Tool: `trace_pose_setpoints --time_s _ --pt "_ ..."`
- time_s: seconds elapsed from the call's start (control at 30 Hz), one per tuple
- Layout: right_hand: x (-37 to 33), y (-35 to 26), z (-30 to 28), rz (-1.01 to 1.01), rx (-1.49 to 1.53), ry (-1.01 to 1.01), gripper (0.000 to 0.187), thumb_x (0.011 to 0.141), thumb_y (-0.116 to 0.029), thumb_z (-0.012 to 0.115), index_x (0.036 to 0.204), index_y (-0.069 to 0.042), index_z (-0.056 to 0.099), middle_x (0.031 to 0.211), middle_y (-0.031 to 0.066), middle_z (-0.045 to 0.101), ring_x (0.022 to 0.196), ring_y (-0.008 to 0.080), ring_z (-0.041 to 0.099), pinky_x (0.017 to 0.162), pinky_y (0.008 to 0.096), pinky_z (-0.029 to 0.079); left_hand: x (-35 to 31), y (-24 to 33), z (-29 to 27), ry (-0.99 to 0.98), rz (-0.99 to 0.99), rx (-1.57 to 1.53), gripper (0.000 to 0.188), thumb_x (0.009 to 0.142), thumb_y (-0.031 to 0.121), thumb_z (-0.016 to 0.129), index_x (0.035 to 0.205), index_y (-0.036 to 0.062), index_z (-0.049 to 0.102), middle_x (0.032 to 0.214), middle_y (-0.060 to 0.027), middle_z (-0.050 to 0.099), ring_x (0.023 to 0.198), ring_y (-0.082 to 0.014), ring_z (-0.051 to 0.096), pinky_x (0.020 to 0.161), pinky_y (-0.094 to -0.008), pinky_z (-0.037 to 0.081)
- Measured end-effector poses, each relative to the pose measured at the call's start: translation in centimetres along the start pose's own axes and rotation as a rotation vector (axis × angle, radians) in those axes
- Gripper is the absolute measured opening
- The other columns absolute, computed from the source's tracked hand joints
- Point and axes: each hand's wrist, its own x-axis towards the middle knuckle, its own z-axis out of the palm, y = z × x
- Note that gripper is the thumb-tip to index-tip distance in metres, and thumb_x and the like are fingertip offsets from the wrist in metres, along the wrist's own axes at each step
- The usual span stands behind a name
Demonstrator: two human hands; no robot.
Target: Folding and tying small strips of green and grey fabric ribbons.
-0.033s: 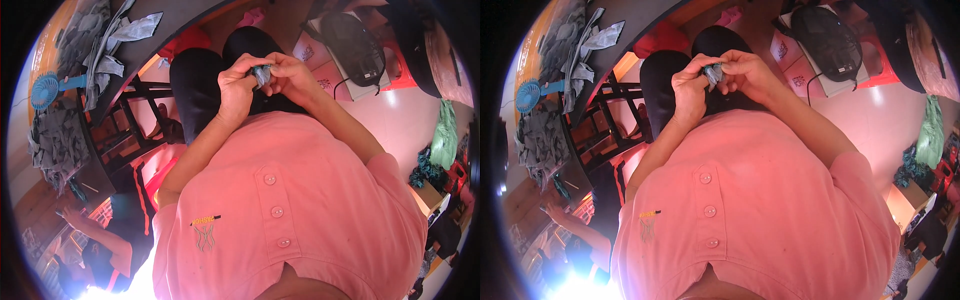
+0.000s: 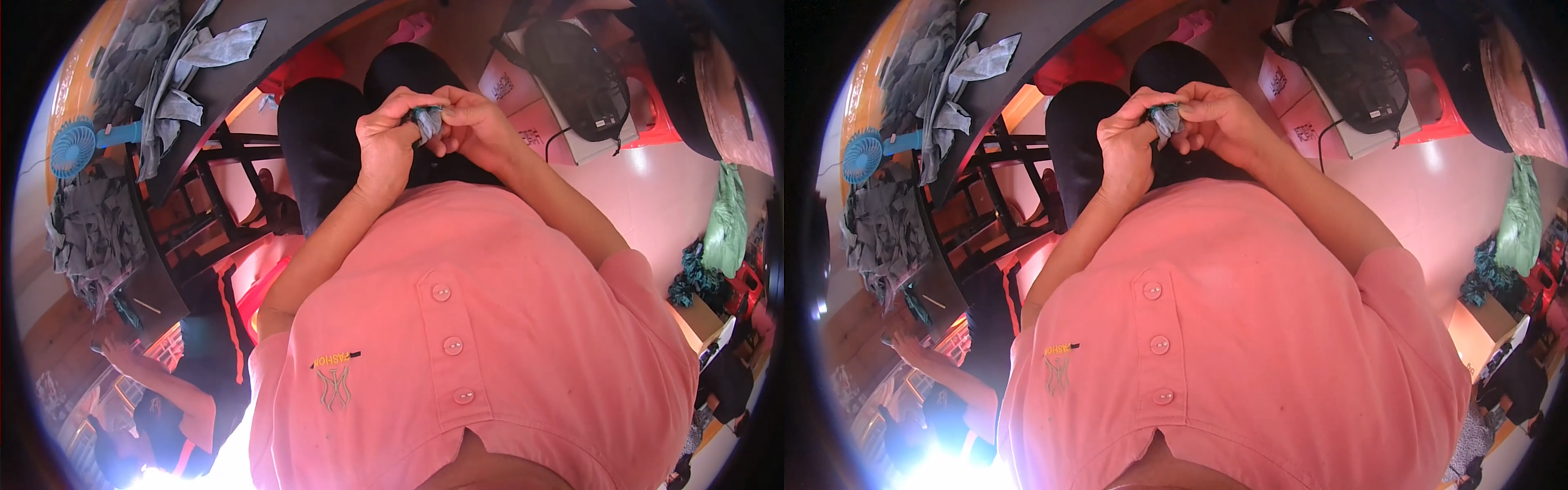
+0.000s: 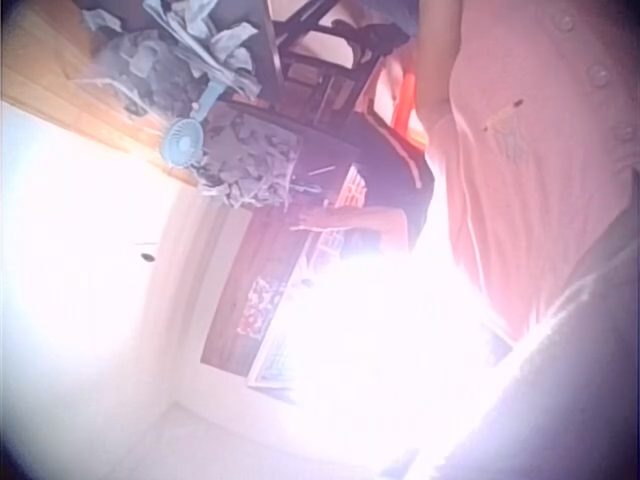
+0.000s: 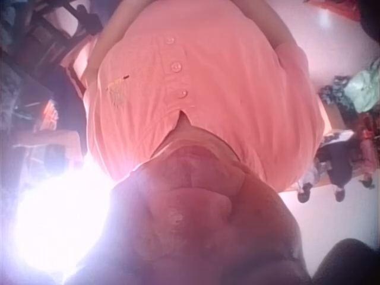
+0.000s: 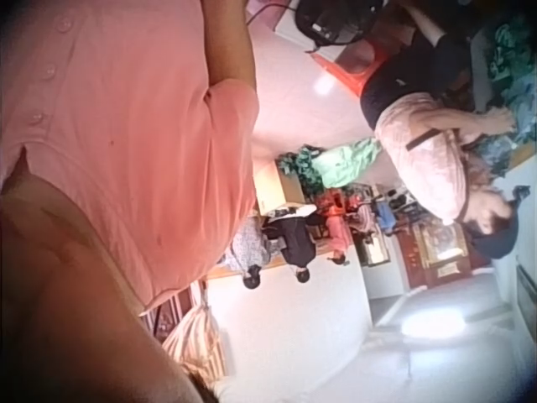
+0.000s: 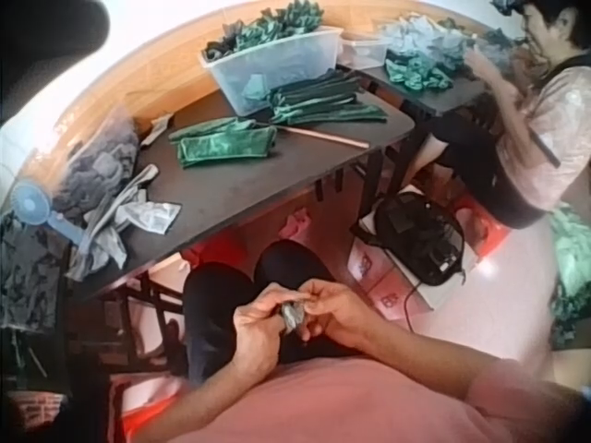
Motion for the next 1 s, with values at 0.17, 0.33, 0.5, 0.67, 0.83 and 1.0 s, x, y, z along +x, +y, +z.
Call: trace_pose_setpoints --time_s 0.17,0.33,0.5,0.67,0.83,1.0 --pt "0.5 -0.4 0.6 0.073 -0.128 0.158 0.013 0.082 -0.007 0.066 0.090 -0.005 0.057 0.077 0.0077 0.065 0.062 0.0212 0.065 0.053 0.0265 0.046 0.5 -0.9 -1.0 0.173 -0.047 0.071 0.031 0.073 -0.013 0.044 0.091 -0.0031 0.068 0.084 -0.0055 0.064 0.064 -0.0104 0.054 0.053 -0.0220 0.037" --pt "0.0 0.6 3.7 -0.448 -1.113 0.236 0.030 0.073 -0.006 0.069 0.099 -0.006 0.054 0.076 0.0071 0.062 0.069 0.0192 0.062 0.059 0.0293 0.047 1.9 -2.1 -1.2 0.416 -0.029 0.134 0.026 0.071 -0.010 0.047 0.085 -0.0038 0.067 0.078 -0.0052 0.062 0.067 -0.0110 0.054 0.061 -0.0237 0.044" --pt "3.5 1.8 4.3 -0.657 -1.388 0.364 0.037 0.070 -0.007 0.064 0.105 -0.011 0.053 0.076 0.0121 0.065 0.066 0.0320 0.064 0.060 0.0396 0.049 3.1 -2.8 -1.0 0.507 0.014 0.104 0.031 0.073 -0.007 0.049 0.101 -0.0065 0.063 0.083 -0.0073 0.062 0.069 -0.0133 0.057 0.061 -0.0253 0.046" --pt "5.4 2.1 2.7 -0.880 -1.224 0.348 0.022 0.072 -0.003 0.060 0.091 -0.012 0.059 0.073 0.0077 0.066 0.064 0.0271 0.066 0.055 0.0358 0.049 2.3 -1.7 -1.4 0.512 -0.176 0.112 0.028 0.078 -0.003 0.057 0.105 -0.0041 0.062 0.090 -0.0073 0.063 0.074 -0.0137 0.058 0.061 -0.0268 0.047" --pt "4.8 1.4 1.8 -0.711 -1.311 0.270 0.013 0.071 -0.003 0.059 0.081 -0.010 0.063 0.069 0.0063 0.065 0.059 0.0239 0.063 0.052 0.0322 0.046 0.9 -1.0 -3.0 0.413 -0.275 0.076 0.021 0.086 0.001 0.059 0.107 -0.0035 0.062 0.095 -0.0083 0.063 0.074 -0.0150 0.058 0.059 -0.0290 0.047" --pt "3.4 1.4 1.3 -0.484 -1.163 0.164 0.017 0.069 -0.001 0.057 0.084 -0.007 0.063 0.067 0.0059 0.063 0.057 0.0173 0.061 0.053 0.0306 0.045 0.1 -1.6 -4.9 0.300 -0.509 -0.085 0.019 0.085 0.000 0.061 0.103 -0.0030 0.062 0.088 -0.0079 0.062 0.072 -0.0167 0.058 0.057 -0.0292 0.047"
